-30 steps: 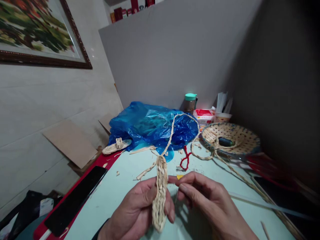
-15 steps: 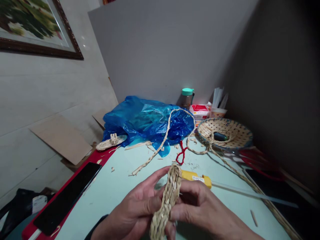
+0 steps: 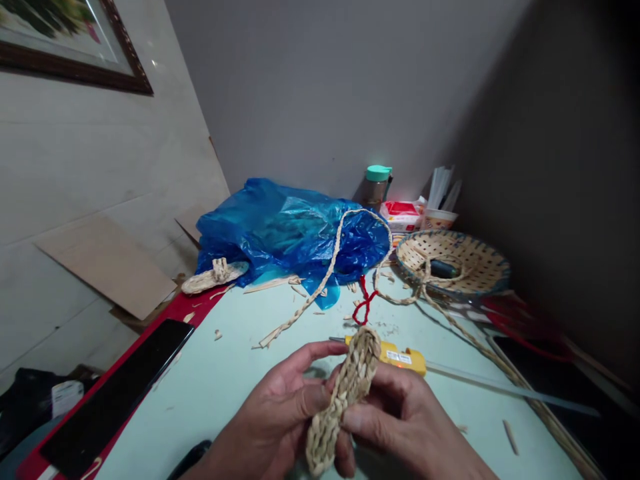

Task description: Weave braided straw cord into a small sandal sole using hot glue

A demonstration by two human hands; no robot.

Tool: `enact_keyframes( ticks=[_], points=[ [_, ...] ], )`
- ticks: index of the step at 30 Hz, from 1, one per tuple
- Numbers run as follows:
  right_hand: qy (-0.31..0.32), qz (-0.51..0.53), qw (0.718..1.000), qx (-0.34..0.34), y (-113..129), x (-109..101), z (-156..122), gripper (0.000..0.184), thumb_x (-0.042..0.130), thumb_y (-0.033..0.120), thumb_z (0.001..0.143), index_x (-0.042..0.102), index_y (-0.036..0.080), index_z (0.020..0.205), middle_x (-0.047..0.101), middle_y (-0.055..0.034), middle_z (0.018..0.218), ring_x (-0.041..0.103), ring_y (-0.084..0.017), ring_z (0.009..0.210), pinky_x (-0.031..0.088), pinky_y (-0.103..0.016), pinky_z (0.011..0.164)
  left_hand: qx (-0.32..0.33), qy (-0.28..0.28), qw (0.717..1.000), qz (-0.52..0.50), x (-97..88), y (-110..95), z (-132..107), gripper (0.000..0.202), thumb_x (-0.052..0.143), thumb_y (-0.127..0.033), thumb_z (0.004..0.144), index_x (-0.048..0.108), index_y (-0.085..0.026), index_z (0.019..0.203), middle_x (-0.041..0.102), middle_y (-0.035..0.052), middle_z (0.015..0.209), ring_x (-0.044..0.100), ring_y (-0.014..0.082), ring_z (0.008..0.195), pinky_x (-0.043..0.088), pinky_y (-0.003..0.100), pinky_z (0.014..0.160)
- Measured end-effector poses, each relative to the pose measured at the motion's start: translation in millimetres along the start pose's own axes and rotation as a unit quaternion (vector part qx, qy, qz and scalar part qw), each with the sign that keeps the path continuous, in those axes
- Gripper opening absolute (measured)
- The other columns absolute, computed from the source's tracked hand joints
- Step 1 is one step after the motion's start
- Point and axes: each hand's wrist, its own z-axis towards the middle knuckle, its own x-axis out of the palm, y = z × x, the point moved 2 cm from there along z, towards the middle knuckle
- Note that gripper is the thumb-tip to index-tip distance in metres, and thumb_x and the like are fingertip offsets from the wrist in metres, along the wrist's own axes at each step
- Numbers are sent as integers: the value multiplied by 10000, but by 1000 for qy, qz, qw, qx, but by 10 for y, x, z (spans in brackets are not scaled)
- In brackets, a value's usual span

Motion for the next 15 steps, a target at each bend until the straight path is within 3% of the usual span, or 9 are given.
enact_keyframes(
  ticks=[4,8,11,15],
  points=[
    [-36,-25,999,9,-50,-37,-7,290,776,400,886,683,129,933,662,-37,680,593,-105,596,349,-182,539,10,-9,1000,-2,0,10,21,255,528,-239,983,629,-172,1207,733,65,805,675,138,575,518,237,601],
    [-48,-33,998,-3,-93,-74,-1,304,774,404,880,663,122,857,651,-49,669,562,-105,571,368,-196,540,12,-8,1000,14,-11,-1,13,347,457,-364,1013,586,-154,1256,746,91,802,726,209,656,537,305,662],
    [-58,-27,998,-8,-76,-87,-2,298,785,392,873,675,115,862,653,-57,696,560,-107,593,383,-193,548,6,-57,996,63,-19,-30,-26,409,467,-424,998,573,-143,1278,734,85,790,737,249,717,533,343,728],
    [-121,-44,992,-14,-16,-107,-31,297,838,396,817,720,129,873,649,-39,782,538,-104,662,406,-188,600,20,-151,983,100,-8,-90,-84,425,619,-479,906,653,-158,1182,736,87,924,701,223,791,525,315,776]
  ],
)
